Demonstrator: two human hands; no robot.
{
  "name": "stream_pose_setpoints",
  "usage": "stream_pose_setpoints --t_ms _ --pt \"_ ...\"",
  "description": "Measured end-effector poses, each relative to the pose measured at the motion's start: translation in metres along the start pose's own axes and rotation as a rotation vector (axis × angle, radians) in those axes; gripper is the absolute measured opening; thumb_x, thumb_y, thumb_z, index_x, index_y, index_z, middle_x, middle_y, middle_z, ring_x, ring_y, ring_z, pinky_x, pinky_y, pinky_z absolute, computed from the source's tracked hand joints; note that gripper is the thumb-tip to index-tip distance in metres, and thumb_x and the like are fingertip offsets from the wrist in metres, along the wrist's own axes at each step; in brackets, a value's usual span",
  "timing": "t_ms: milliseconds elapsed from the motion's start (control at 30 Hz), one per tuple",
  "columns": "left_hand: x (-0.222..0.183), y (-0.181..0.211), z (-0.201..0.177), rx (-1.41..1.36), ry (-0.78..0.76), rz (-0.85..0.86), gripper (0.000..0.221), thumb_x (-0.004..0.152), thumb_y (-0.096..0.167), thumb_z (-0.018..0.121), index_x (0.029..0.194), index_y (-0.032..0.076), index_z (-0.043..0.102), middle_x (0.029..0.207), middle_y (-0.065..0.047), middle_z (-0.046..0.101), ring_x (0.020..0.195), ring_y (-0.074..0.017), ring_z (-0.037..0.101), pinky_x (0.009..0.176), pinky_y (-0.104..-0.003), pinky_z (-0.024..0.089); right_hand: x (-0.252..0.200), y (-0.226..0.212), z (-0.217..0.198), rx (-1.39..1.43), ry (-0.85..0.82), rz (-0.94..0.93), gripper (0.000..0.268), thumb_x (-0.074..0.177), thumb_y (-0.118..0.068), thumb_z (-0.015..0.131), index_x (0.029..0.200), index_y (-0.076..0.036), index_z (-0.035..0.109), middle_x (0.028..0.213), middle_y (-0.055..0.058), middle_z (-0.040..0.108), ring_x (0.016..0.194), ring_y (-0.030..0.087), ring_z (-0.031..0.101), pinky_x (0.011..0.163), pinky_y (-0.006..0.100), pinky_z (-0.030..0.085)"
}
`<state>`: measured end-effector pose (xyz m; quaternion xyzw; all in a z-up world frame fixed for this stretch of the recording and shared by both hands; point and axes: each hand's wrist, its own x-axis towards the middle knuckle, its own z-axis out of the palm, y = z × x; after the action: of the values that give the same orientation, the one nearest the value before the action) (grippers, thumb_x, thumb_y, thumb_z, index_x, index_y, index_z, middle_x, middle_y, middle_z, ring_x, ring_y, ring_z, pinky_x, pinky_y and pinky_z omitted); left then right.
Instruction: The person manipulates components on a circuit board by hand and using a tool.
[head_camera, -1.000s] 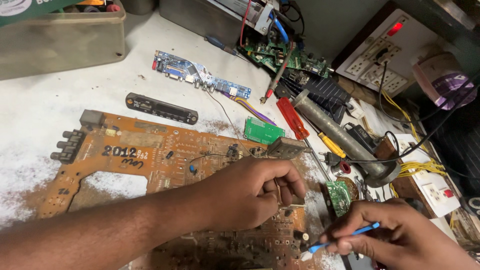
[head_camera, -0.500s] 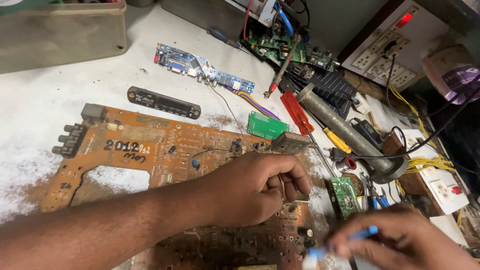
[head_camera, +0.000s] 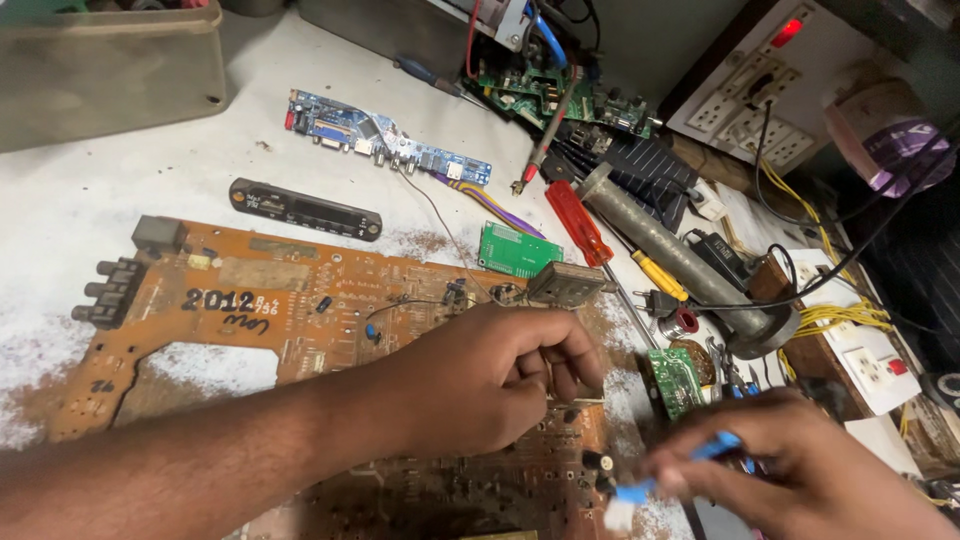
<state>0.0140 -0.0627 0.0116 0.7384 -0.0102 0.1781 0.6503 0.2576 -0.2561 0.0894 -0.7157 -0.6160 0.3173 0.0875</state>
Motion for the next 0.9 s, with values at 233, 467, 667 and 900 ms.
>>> stream_pose_setpoints --t_ms 233,467,667,900 --pt "0.001 0.001 0.0 0.011 0.01 0.087 0.033 0.083 -0.008 0.049 0.107 0.003 0.068 0.101 -0.006 0.072 0.085 -0.0058 0.066 0.069 -0.024 0.054 0.001 -0.003 -0.005 -0.068 0.373 0.142 0.021 0.085 -0.023 0.078 0.104 -0.016 0.084 0.095 0.003 0.079 0.085 0.018 0.074 0.074 0.037 0.061" --pt "-0.001 0.008 -0.002 0.067 0.032 -0.041 0.024 0.082 -0.007 0.05 0.089 0.004 0.071 0.087 -0.007 0.068 0.06 -0.0107 0.06 0.05 -0.031 0.048 0.021 -0.024 0.024 0.11 0.28 -0.384 0.019 0.092 -0.019 0.075 0.102 -0.006 0.084 0.107 0.008 0.082 0.095 0.02 0.077 0.08 0.035 0.061" --pt "-0.001 0.005 -0.003 0.023 0.046 -0.013 0.024 0.082 -0.008 0.049 0.091 0.003 0.069 0.081 -0.004 0.067 0.066 -0.0095 0.059 0.056 -0.029 0.049 0.036 -0.041 0.047 0.197 0.232 -0.487 0.014 0.093 -0.012 0.072 0.099 -0.002 0.079 0.105 0.01 0.082 0.091 0.019 0.081 0.078 0.033 0.063" --pt "-0.002 0.004 -0.004 0.008 0.048 -0.155 0.029 0.077 -0.009 0.047 0.094 0.003 0.067 0.076 -0.004 0.062 0.064 -0.0113 0.055 0.054 -0.03 0.045 0.025 -0.029 0.029 -0.088 0.372 -0.234 0.014 0.091 -0.018 0.075 0.095 -0.007 0.082 0.095 0.005 0.08 0.089 0.019 0.078 0.079 0.035 0.059"
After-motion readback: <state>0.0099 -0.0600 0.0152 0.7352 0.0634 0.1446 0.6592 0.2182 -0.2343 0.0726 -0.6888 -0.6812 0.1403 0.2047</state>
